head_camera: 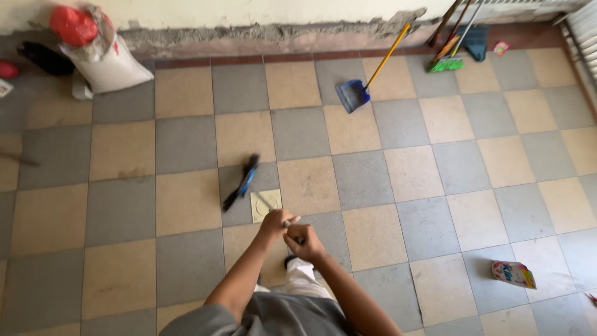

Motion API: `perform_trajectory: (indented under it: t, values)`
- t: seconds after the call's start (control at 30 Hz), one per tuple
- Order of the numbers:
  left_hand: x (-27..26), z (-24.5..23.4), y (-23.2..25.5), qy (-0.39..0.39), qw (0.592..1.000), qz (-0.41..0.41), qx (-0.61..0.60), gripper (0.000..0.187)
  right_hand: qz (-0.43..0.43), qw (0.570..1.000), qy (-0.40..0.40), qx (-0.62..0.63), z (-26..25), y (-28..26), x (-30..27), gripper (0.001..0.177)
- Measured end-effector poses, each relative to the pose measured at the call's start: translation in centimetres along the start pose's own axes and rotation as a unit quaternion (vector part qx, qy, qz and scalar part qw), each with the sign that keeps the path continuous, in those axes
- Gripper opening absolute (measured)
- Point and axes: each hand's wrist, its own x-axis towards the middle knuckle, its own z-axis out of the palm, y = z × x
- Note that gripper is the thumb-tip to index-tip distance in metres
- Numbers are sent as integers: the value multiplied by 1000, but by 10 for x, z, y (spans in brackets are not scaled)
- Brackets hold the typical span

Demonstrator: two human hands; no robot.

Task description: Organizing objects and moving a bicycle in a storage area.

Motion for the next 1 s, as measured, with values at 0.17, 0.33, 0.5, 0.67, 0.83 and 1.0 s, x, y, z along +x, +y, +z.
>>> perform_trajectory:
  t: [0.17, 0.33, 0.5, 0.67, 0.83, 1.0]
  values:
    - [60, 78, 32, -91, 995, 41, -6, 45, -25, 999, 5, -42, -64, 61, -14, 27]
    - [97, 163, 106, -154, 979, 129, -15, 28, 56, 993, 97, -28, -153, 82, -75, 34]
    - [95, 202, 190, -291, 948, 126, -32, 6, 161, 976, 108, -98, -210, 63, -121, 36]
    - [111, 208, 209, -312, 925, 200, -86, 4, 209, 959, 133, -138, -218, 39, -106, 32]
    - [130, 165, 232, -232, 921, 297, -102, 8, 154, 962, 179, -137, -227, 24, -77, 31]
    - [176, 106, 234, -152, 890, 409, -133, 17, 20, 968, 234, -85, -237, -30, -35, 29]
